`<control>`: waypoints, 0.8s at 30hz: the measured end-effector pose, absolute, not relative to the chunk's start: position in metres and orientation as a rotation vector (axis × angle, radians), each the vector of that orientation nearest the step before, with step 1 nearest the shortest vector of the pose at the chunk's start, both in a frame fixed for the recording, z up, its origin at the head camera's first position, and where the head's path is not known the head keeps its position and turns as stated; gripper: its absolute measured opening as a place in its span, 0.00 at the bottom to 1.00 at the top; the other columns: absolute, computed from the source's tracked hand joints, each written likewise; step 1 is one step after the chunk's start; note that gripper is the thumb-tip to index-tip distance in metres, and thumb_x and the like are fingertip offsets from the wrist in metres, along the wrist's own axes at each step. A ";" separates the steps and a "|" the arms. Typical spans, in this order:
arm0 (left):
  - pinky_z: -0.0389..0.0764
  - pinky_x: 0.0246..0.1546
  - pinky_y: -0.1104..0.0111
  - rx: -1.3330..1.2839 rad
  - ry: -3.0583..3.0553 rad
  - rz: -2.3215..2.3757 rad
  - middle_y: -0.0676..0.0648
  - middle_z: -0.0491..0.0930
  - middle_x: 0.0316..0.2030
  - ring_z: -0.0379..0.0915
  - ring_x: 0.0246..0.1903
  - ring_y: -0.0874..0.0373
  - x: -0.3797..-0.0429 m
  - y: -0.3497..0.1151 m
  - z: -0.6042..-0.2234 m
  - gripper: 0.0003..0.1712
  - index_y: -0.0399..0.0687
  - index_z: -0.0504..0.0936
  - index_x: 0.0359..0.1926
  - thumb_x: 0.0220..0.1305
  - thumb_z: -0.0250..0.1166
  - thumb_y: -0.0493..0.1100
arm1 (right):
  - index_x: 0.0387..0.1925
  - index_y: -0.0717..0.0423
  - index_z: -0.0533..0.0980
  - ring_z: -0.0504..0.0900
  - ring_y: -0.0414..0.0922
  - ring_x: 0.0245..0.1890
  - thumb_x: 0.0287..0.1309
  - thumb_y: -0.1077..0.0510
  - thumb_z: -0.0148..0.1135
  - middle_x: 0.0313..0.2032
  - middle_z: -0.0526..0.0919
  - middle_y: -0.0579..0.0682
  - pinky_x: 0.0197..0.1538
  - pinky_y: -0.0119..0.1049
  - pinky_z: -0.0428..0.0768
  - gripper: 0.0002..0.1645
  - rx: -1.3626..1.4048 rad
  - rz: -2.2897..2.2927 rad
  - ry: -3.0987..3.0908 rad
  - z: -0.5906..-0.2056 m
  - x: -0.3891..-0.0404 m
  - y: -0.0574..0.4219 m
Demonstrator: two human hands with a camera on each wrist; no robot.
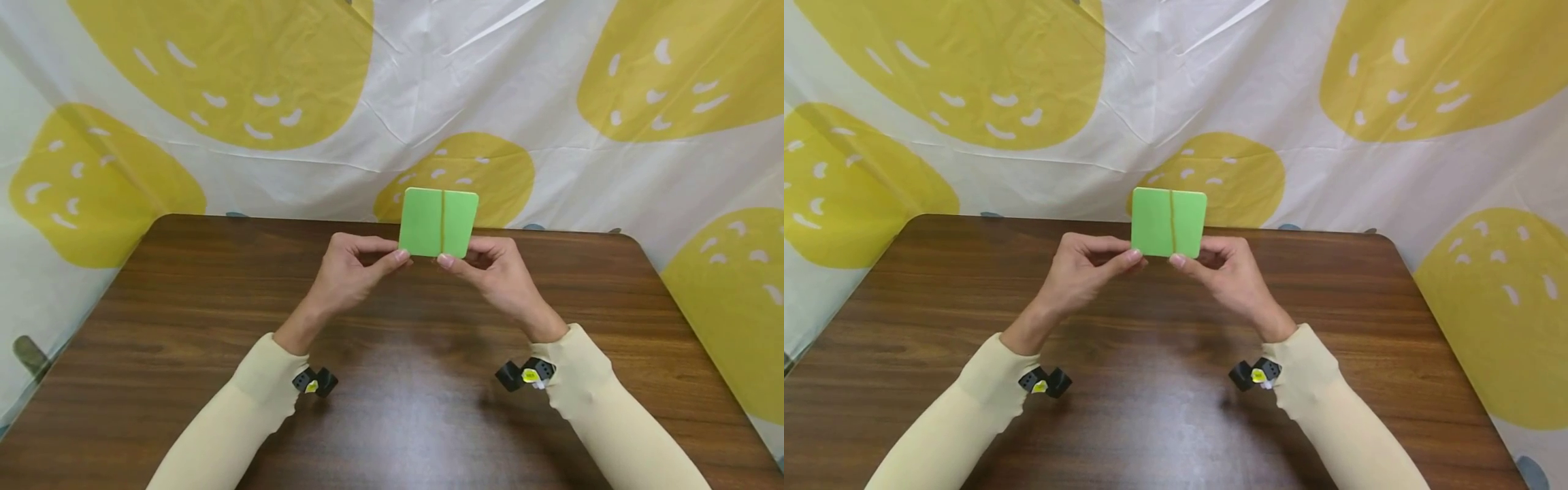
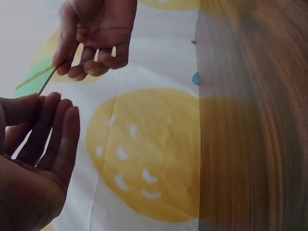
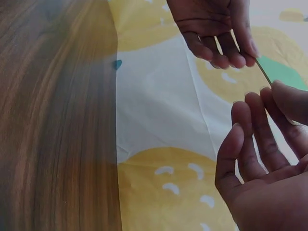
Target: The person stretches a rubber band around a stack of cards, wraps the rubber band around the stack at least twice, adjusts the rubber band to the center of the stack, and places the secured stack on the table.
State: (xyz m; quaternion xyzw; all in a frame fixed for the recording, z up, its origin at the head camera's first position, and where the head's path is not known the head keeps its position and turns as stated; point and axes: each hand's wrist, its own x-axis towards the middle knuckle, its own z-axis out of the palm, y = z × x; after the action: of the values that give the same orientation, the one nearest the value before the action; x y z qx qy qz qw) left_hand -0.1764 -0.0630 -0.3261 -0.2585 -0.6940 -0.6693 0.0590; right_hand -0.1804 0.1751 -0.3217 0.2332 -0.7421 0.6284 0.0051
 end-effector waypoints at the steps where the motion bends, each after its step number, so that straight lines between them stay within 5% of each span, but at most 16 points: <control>1: 0.84 0.35 0.69 -0.786 -2.086 -2.029 0.34 0.87 0.33 0.86 0.33 0.42 -0.176 -0.062 -0.327 0.06 0.26 0.88 0.40 0.62 0.69 0.27 | 0.46 0.76 0.82 0.88 0.43 0.38 0.62 0.72 0.66 0.35 0.90 0.50 0.44 0.36 0.84 0.11 0.737 1.974 -2.322 -0.322 -0.180 0.175; 5: 0.85 0.33 0.67 -0.788 -2.050 -2.008 0.36 0.87 0.33 0.85 0.29 0.53 -0.174 -0.059 -0.327 0.06 0.26 0.88 0.40 0.62 0.69 0.26 | 0.45 0.76 0.81 0.87 0.43 0.39 0.65 0.70 0.63 0.36 0.90 0.50 0.47 0.37 0.84 0.11 0.765 1.972 -2.335 -0.322 -0.178 0.173; 11: 0.87 0.34 0.56 -0.794 -2.025 -2.020 0.36 0.87 0.34 0.85 0.30 0.43 -0.172 -0.056 -0.328 0.06 0.25 0.87 0.40 0.62 0.68 0.25 | 0.44 0.75 0.82 0.88 0.44 0.38 0.65 0.69 0.63 0.34 0.89 0.48 0.47 0.40 0.85 0.10 0.740 1.926 -2.328 -0.322 -0.175 0.170; 16: 0.87 0.35 0.61 -0.807 -2.012 -2.037 0.35 0.87 0.32 0.85 0.30 0.38 -0.171 -0.054 -0.328 0.06 0.24 0.87 0.40 0.63 0.67 0.25 | 0.42 0.72 0.84 0.88 0.44 0.34 0.62 0.68 0.68 0.34 0.89 0.53 0.41 0.39 0.85 0.09 0.704 1.893 -2.299 -0.321 -0.176 0.168; 24: 0.86 0.34 0.65 -0.825 -2.004 -2.023 0.35 0.87 0.34 0.85 0.30 0.44 -0.171 -0.053 -0.326 0.06 0.24 0.87 0.39 0.62 0.67 0.25 | 0.46 0.76 0.82 0.87 0.43 0.41 0.68 0.69 0.61 0.37 0.90 0.51 0.50 0.38 0.83 0.11 0.810 1.962 -2.334 -0.319 -0.175 0.169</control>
State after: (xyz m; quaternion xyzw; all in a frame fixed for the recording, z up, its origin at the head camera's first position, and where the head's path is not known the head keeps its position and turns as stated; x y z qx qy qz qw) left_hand -0.1705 -0.0532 -0.3263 -0.2772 -0.6734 -0.6797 0.0883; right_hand -0.1753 0.1693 -0.3187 0.2567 -0.7398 0.6219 -0.0066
